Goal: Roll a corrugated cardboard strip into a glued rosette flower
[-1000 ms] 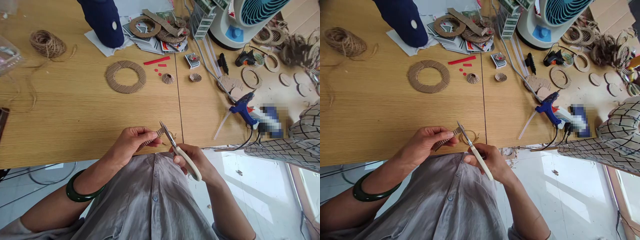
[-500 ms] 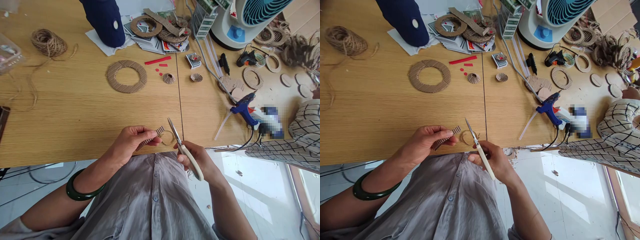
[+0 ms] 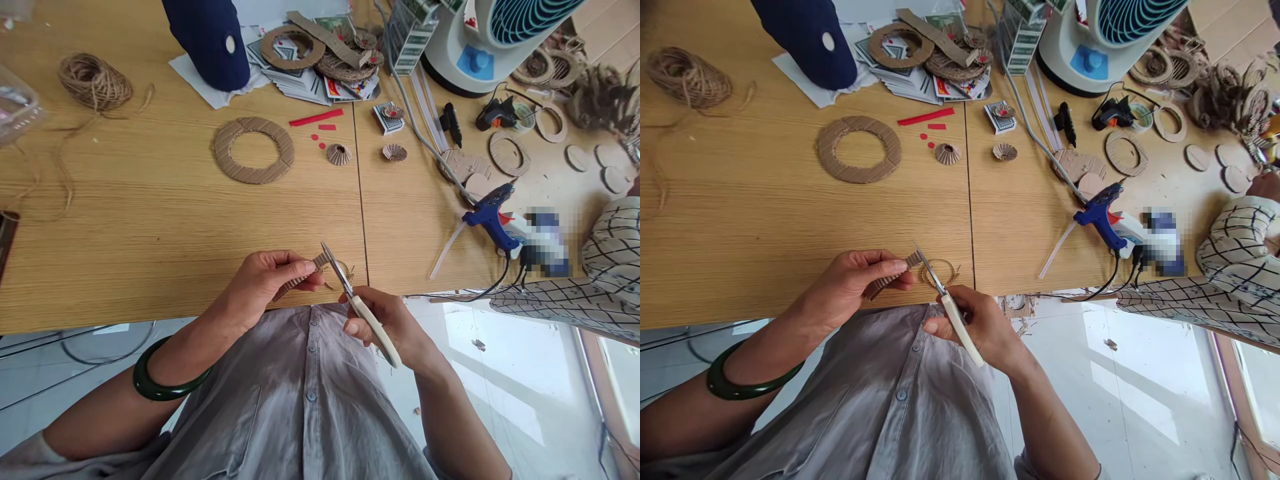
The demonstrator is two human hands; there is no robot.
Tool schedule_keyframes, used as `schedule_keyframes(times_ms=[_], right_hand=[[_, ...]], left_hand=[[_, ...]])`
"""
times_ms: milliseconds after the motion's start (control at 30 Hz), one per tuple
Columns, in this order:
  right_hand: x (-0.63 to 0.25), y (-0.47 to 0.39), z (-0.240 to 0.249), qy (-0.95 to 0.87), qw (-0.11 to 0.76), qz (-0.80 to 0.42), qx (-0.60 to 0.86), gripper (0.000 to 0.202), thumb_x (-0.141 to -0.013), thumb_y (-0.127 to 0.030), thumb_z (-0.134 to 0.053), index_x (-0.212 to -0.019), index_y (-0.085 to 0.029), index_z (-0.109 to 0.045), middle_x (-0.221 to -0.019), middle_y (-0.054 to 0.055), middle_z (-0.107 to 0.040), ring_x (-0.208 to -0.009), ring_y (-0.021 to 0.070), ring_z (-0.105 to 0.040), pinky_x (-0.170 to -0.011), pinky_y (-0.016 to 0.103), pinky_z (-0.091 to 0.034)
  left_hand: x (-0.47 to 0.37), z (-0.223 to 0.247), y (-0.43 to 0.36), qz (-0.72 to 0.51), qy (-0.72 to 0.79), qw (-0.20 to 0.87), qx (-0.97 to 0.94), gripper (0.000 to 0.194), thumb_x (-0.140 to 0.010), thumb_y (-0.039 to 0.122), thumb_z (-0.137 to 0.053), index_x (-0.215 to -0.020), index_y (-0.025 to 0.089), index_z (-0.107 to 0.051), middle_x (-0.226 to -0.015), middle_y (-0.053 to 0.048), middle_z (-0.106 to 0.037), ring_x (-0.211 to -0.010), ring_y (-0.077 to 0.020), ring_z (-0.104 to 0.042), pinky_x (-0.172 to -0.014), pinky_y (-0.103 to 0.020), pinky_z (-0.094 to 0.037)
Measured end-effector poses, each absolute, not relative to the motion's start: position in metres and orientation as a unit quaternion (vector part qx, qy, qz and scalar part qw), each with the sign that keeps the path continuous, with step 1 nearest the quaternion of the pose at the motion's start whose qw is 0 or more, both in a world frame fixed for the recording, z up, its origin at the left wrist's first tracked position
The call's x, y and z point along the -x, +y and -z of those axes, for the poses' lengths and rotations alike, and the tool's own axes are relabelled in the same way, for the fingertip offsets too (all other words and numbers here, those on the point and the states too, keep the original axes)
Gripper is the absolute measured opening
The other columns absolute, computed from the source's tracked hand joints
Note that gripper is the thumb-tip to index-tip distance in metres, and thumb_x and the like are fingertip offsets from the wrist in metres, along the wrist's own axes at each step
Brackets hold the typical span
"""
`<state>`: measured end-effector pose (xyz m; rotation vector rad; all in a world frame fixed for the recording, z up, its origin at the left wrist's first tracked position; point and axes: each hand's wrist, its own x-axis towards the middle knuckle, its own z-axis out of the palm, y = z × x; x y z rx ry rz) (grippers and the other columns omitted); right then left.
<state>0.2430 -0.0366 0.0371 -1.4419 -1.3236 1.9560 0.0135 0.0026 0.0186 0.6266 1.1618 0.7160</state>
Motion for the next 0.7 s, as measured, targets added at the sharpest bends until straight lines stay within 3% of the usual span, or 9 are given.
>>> schedule_keyframes(times_ms=[267,700], right_hand=[[-0.2440,-0.0373,-0.0337,-0.477,0.180,-0.697,0.504,0.053,-0.081,-0.063,-0.077,-0.100,-0.014,-0.066,-0.068,-0.004,-0.048,-0.056,0.0083,-0.043,-0.050,0.024,-0.033],[-0.2413,-0.0355,-0.0366,-0.455,0.175,-0.700,0.522,0.055,-0.076,-0.066,-0.080,-0.094,-0.016,-0.066,-0.064,-0.006,-0.045,-0.050,0.0077,-0.042,-0.039,0.020,-0.038]], left_hand=[[-0.0133,-0.0180,0.0035,-0.318,0.527,0.732,-0.292,0.018,-0.079,0.038,-0.084,-0.074,0.021,-0.081,-0.075,-0.001,-0.080,-0.075,-0.0145,-0.075,-0.077,-0.021,-0.059],[-0.0158,-0.0193,0.0035,-0.308,0.549,0.714,-0.306,0.021,-0.077,0.041,-0.083,-0.073,0.020,-0.081,-0.077,-0.006,-0.080,-0.080,-0.0224,-0.076,-0.078,-0.030,-0.058]])
